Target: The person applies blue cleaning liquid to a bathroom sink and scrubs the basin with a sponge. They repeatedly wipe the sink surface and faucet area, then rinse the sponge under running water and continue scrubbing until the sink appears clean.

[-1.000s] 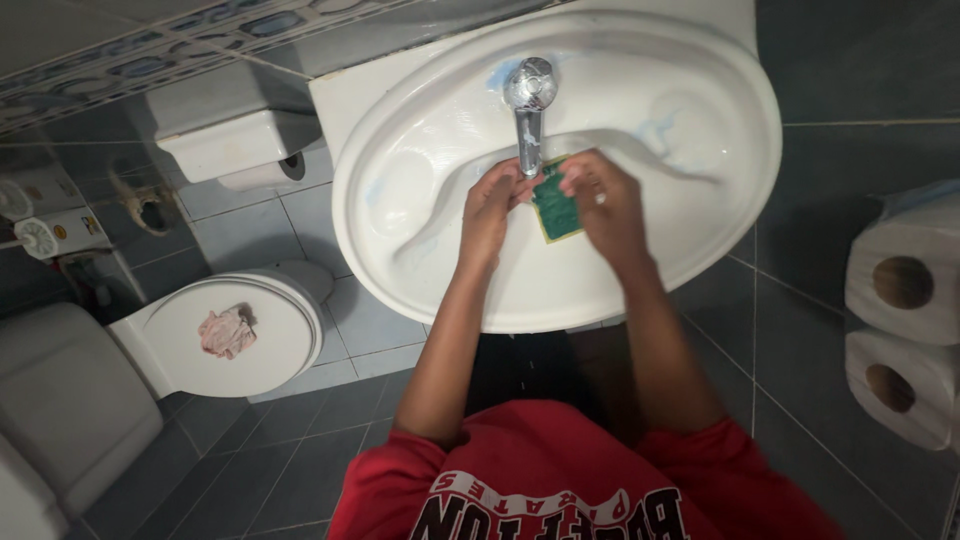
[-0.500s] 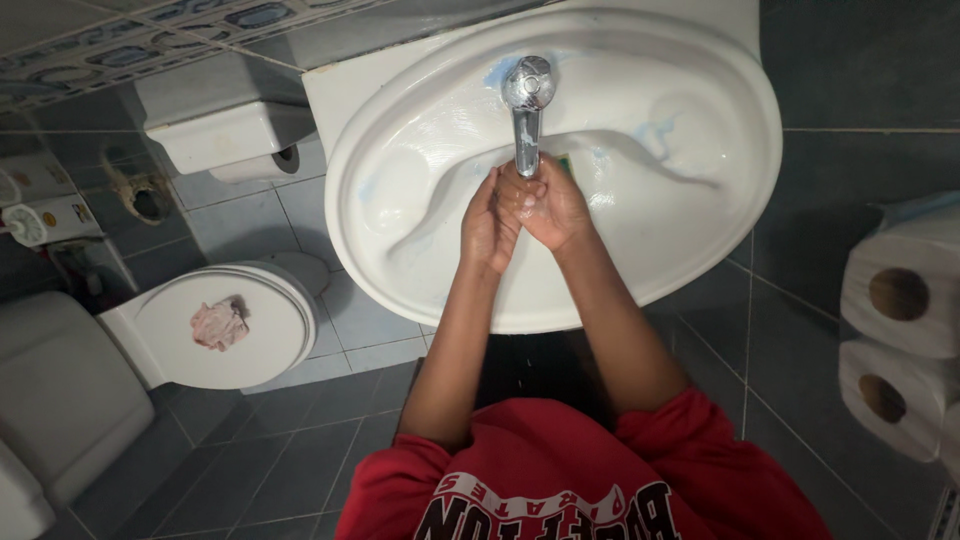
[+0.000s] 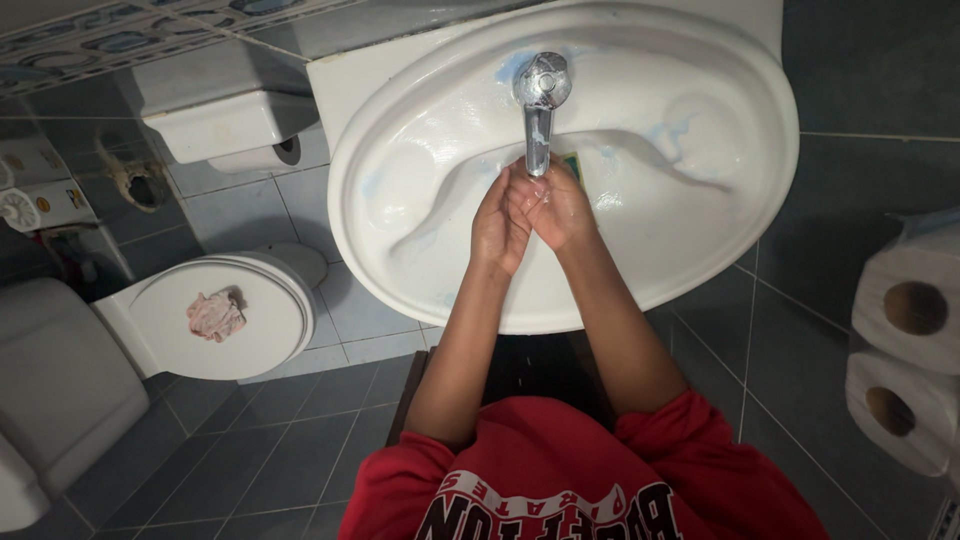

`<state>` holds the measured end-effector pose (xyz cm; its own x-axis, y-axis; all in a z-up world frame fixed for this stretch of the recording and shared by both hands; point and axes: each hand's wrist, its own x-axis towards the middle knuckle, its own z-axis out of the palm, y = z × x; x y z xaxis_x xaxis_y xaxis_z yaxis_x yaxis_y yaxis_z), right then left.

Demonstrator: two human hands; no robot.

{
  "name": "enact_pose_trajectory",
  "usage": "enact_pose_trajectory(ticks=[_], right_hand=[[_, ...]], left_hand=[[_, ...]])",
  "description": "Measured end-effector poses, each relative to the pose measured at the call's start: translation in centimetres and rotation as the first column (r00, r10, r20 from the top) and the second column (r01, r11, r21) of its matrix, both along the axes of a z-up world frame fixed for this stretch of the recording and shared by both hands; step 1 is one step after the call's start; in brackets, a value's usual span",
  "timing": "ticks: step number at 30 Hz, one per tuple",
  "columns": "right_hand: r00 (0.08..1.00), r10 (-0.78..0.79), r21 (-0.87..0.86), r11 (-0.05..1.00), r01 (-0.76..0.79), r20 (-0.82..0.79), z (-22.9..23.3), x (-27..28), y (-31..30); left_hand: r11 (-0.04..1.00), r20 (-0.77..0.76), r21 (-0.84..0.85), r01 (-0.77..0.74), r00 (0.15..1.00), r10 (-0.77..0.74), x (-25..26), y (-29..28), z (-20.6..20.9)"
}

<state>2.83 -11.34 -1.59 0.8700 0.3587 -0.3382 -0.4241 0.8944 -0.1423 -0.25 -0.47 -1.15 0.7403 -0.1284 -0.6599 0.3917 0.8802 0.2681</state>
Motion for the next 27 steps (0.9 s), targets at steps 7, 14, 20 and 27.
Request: enact_pose_trajectory(ticks=[7,14,20,27], right_hand=[[0.984,0.172,-0.741,0.666,-0.089,0.036,7.6,-1.4,-1.8],[0.920,0.386,-0.945,-0.322,0.062,-0.071,10.9,-4.4,-6.0],[0.693,0.720,-0.941,-0.248,0.229,-0.021,7.9,-4.5,-5.8],[0.527,0.805,-0.844,-0.463,0.269,-0.274,5.5,-4.4,-3.7]], left_hand=[[0.999,0.121,-0.052,-0.011,0.992,0.018,1.1,-0.3,-0.1],[0.992,0.090,0.083,0.097,0.990,-0.105,2.6,-1.0,2.0],[0.948,0.087,0.227,0.225,0.964,-0.250,2.4,-0.6,2.4],[0.924,0.152,0.324,0.205,0.952,-0.265,2.3,0.6,2.5]])
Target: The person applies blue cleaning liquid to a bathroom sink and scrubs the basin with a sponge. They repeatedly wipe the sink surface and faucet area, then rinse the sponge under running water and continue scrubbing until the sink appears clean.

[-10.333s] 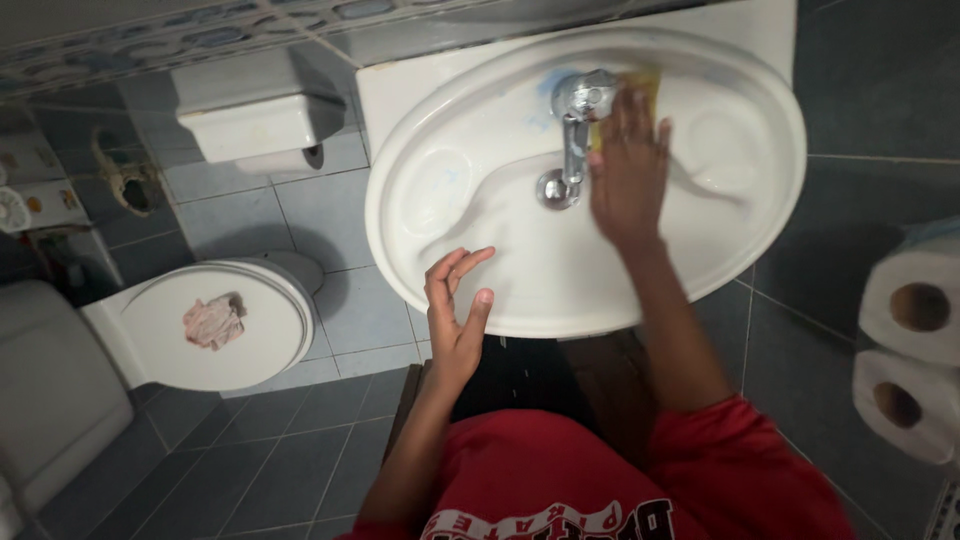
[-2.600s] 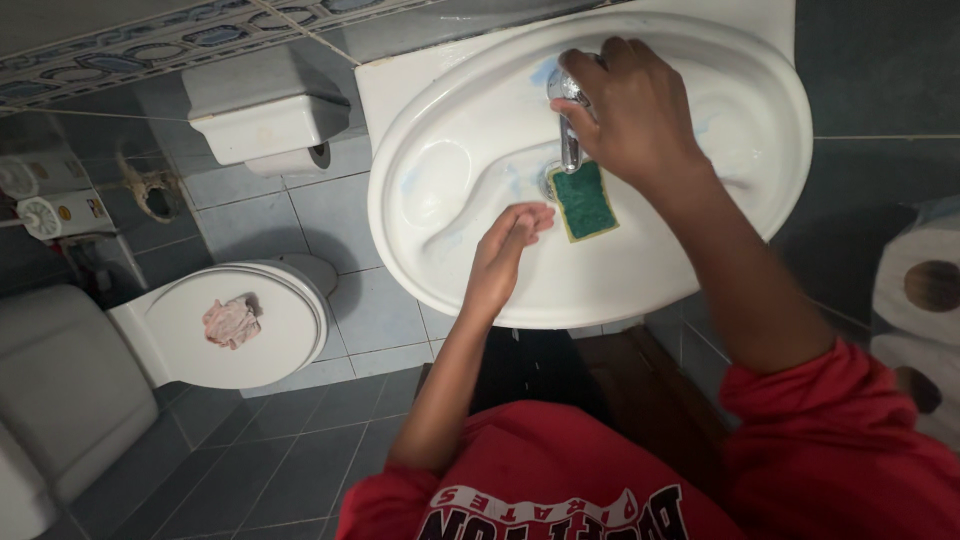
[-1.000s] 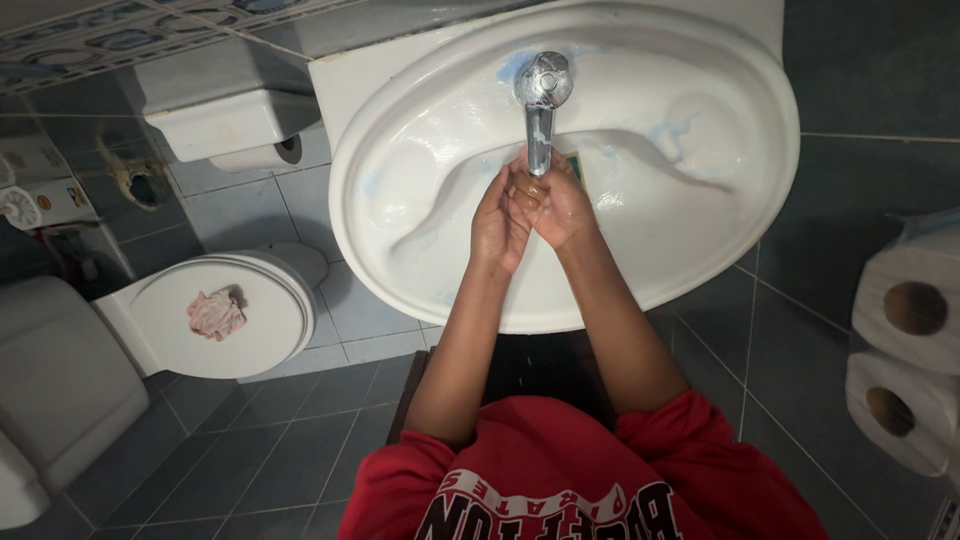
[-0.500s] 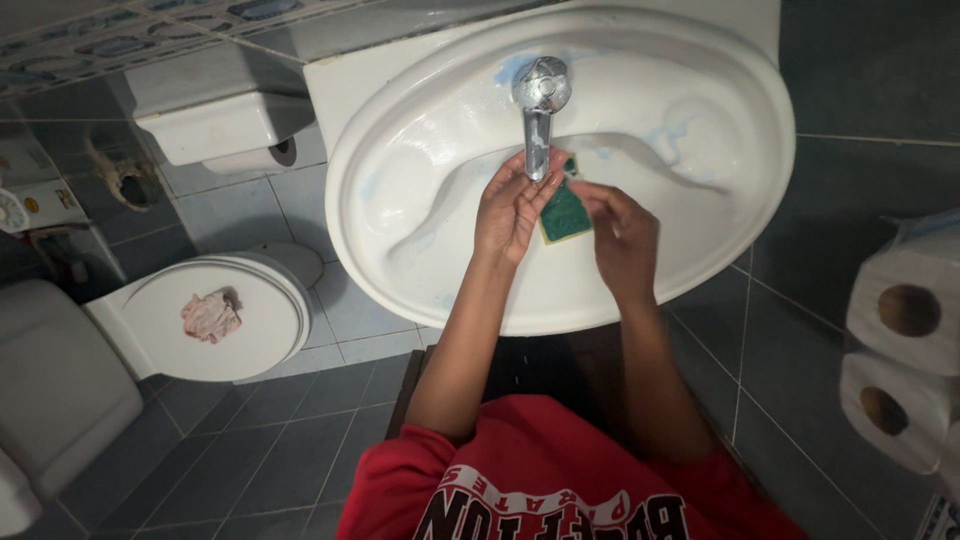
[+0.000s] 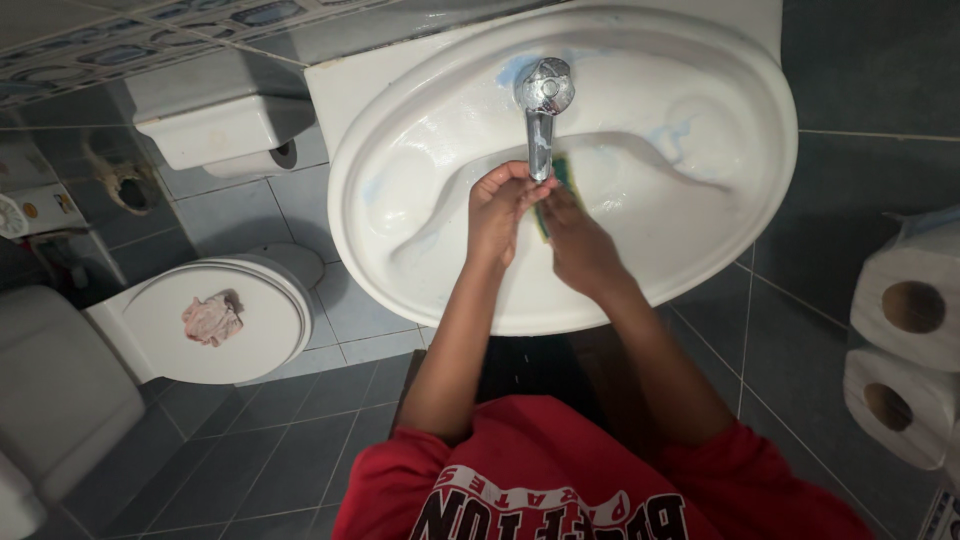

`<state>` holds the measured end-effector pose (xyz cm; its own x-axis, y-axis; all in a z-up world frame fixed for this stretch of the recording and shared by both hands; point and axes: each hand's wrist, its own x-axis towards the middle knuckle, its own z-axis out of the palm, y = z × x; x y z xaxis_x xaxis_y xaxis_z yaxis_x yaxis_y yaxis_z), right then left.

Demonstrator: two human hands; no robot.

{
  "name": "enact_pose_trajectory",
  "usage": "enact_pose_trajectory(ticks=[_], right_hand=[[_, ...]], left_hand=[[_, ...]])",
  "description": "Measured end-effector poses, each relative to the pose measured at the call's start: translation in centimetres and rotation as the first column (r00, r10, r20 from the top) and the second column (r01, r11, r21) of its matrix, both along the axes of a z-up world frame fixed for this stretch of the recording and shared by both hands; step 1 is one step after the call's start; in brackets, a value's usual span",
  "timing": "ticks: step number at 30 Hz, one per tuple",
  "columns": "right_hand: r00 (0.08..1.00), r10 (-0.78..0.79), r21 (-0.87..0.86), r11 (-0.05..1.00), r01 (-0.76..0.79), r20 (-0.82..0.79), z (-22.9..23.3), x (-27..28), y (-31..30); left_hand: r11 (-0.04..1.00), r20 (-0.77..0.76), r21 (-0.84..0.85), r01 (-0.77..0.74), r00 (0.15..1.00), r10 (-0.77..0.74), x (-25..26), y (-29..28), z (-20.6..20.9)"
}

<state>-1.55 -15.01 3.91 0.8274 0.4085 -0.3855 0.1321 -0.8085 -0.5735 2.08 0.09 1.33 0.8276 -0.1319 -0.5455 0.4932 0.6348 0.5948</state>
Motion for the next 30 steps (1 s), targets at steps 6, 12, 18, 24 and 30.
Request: enact_pose_trajectory(ticks=[6,12,18,24,30], right_hand=[[0.998,0.042,0.016,0.999,-0.043,0.051,-1.5,0.7,0.5],[0.951,-0.273,-0.045,0.958,0.282,0.148,-0.4,0.7,-1.3],[0.853,-0.523,-0.238,0.828,0.507,-0.001,-2.5,3.5,2.0],[0.814,-0.579,-0.096,0.813,0.574,-0.037,-2.5,3.4,0.4],[0.817,-0.542,0.221,0.837,0.502,0.198,-4.0,2.3,0.7]], left_hand=[[0.949,0.066,0.311,0.059,0.994,-0.083,-1.4,2.1,3.4],[0.667,0.045,0.738,0.105,0.978,-0.204,-2.5,3.8,9.8],[0.649,0.174,0.760,-0.017,0.969,-0.178,-1.1,3.9,12.6],[0.608,0.182,0.793,-0.030,0.964,-0.191,-3.3,5.2,14.5],[0.619,0.240,0.776,-0.124,0.965,-0.108,-6.5,8.5,13.6]])
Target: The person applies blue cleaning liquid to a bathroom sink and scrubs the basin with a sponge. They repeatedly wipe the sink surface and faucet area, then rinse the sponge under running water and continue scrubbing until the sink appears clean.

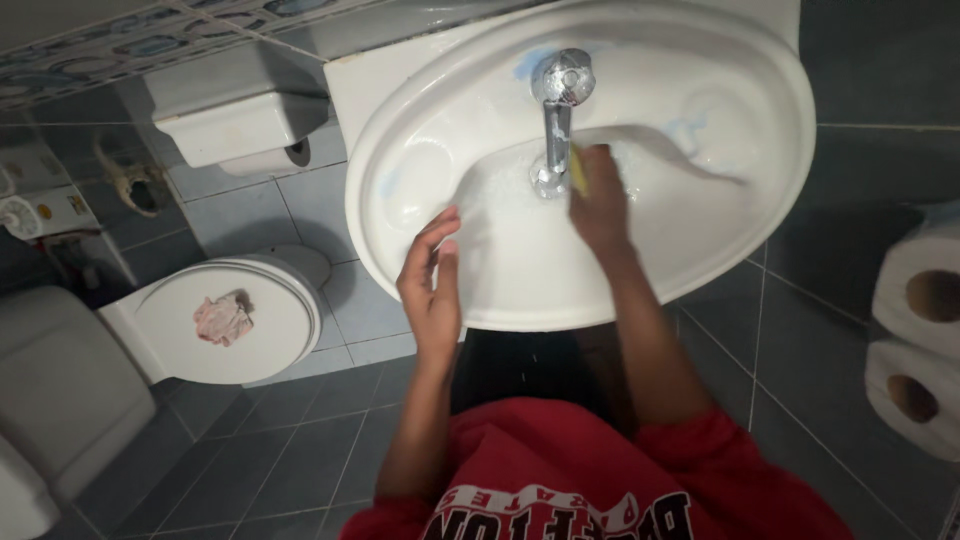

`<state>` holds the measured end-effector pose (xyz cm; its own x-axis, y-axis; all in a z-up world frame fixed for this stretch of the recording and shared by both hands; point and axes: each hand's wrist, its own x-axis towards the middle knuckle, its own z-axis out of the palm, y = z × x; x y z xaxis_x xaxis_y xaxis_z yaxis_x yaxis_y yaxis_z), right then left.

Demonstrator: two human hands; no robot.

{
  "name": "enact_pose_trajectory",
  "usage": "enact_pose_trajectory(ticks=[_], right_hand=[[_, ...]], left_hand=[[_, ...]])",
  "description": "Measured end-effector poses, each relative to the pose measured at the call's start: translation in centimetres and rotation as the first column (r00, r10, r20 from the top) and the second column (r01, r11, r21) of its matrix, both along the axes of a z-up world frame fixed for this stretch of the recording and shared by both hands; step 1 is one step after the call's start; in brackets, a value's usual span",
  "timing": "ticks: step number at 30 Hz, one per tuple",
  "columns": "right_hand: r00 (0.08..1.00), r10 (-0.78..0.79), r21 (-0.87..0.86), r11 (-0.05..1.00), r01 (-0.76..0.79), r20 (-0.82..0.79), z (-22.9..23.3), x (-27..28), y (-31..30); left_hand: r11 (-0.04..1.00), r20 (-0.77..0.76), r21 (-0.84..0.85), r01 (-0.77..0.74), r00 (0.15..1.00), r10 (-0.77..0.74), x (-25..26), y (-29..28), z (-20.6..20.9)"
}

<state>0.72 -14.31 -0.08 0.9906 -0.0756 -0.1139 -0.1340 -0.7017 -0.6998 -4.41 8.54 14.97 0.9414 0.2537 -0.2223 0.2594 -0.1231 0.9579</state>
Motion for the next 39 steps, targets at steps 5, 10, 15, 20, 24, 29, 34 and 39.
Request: enact_pose_trajectory(ticks=[5,10,15,20,24,29,34,39], right_hand=[[0.977,-0.030,0.270,0.959,0.088,-0.212,-4.1,0.0,7.1],[0.958,0.285,0.120,0.951,-0.284,0.007,-3.5,-1.8,8.0],[0.912,0.332,0.417,0.884,-0.211,-0.242,-0.2,-3.9,6.3],[0.806,0.478,0.069,0.871,-0.486,-0.349,3.7,-3.8,4.5],[0.758,0.468,-0.012,0.847,-0.531,-0.455,4.5,-4.9,2.3],[0.902,0.298,-0.175,0.915,-0.363,-0.313,1.6,-5.2,-2.2],[0.966,0.257,-0.340,0.911,-0.232,0.030,-3.4,-2.0,-2.5],[0.944,0.318,-0.121,0.944,-0.307,0.092,-7.7,-2.8,8.4]], left_hand=[[0.997,0.006,-0.027,-0.074,0.997,0.074,-0.8,1.1,-0.5],[0.993,0.213,0.099,0.064,0.973,-0.084,4.2,-2.3,-0.2],[0.992,0.464,-0.031,0.123,0.881,-0.095,11.8,-9.3,-1.4],[0.995,0.504,-0.002,0.104,0.859,-0.089,16.9,-12.8,-3.5],[0.979,0.574,0.197,0.045,0.805,-0.153,19.1,-13.4,-5.9],[0.874,0.607,0.049,0.483,0.680,-0.411,20.5,-10.6,-7.2],[0.757,0.504,-0.036,0.653,0.666,-0.550,21.0,-9.3,-7.7],[0.849,0.522,0.000,0.528,0.724,-0.450,17.3,-3.2,-5.9]])
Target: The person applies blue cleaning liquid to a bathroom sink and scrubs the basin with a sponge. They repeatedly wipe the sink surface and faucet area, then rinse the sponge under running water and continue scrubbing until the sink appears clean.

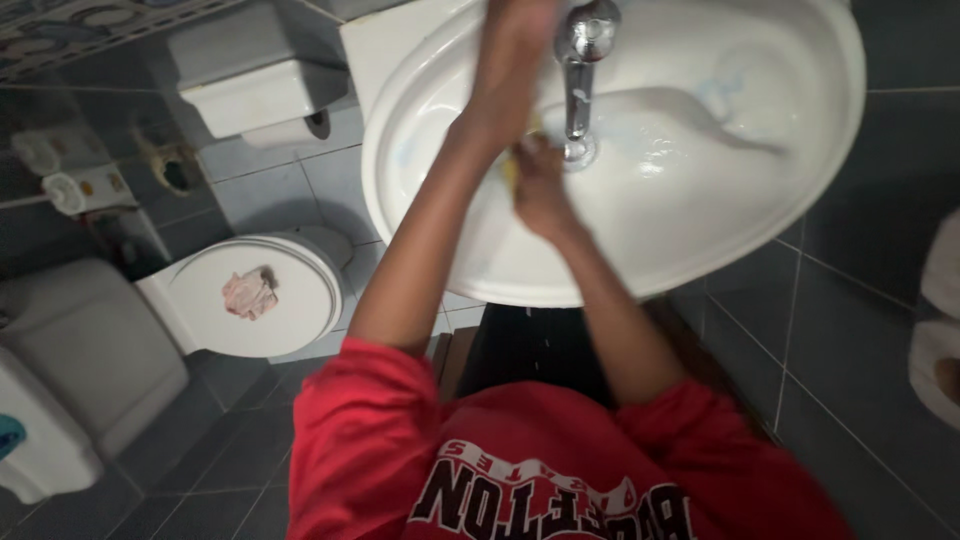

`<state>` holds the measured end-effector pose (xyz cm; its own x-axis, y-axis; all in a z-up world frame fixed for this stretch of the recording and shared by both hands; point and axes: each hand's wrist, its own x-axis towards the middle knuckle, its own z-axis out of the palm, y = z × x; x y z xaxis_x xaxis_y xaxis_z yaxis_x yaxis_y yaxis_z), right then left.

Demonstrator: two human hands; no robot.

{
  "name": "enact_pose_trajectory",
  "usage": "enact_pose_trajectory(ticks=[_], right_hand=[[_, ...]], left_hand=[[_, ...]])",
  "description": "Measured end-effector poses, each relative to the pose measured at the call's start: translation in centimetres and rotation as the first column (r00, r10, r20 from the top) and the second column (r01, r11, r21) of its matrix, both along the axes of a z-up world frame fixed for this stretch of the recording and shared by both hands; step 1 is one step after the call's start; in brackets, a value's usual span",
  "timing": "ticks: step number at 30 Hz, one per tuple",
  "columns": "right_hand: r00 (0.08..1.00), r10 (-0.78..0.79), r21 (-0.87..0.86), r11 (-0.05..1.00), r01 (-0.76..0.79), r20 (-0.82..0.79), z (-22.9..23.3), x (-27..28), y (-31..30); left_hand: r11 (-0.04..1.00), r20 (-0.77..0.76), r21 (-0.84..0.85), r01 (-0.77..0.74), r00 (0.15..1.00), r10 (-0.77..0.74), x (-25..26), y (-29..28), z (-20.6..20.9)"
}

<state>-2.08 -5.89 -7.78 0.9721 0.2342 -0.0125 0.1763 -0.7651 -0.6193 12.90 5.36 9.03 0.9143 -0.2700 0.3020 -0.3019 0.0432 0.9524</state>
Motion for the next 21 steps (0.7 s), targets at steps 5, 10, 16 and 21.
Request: enact_pose_trajectory(ticks=[5,10,16,21], right_hand=[[0.940,0.044,0.293,0.954,0.060,-0.337,1.9,-1.4,2.7],[0.889,0.200,0.307,0.949,-0.071,-0.412,7.2,-1.2,2.8],[0.739,0.216,0.056,0.970,-0.235,-0.638,12.3,-1.1,1.1],[0.872,0.368,0.423,0.880,-0.215,-0.324,13.2,-3.8,4.4]], left_hand=[[0.985,-0.002,-0.074,-0.158,0.987,0.159,-8.0,9.4,5.0],[0.826,-0.084,-0.026,-0.563,0.825,0.559,-16.2,11.5,5.3],[0.668,-0.137,0.161,-0.726,0.654,0.744,-21.8,11.7,0.5],[0.673,-0.391,0.075,-0.736,0.599,0.699,-23.3,9.1,-3.3]])
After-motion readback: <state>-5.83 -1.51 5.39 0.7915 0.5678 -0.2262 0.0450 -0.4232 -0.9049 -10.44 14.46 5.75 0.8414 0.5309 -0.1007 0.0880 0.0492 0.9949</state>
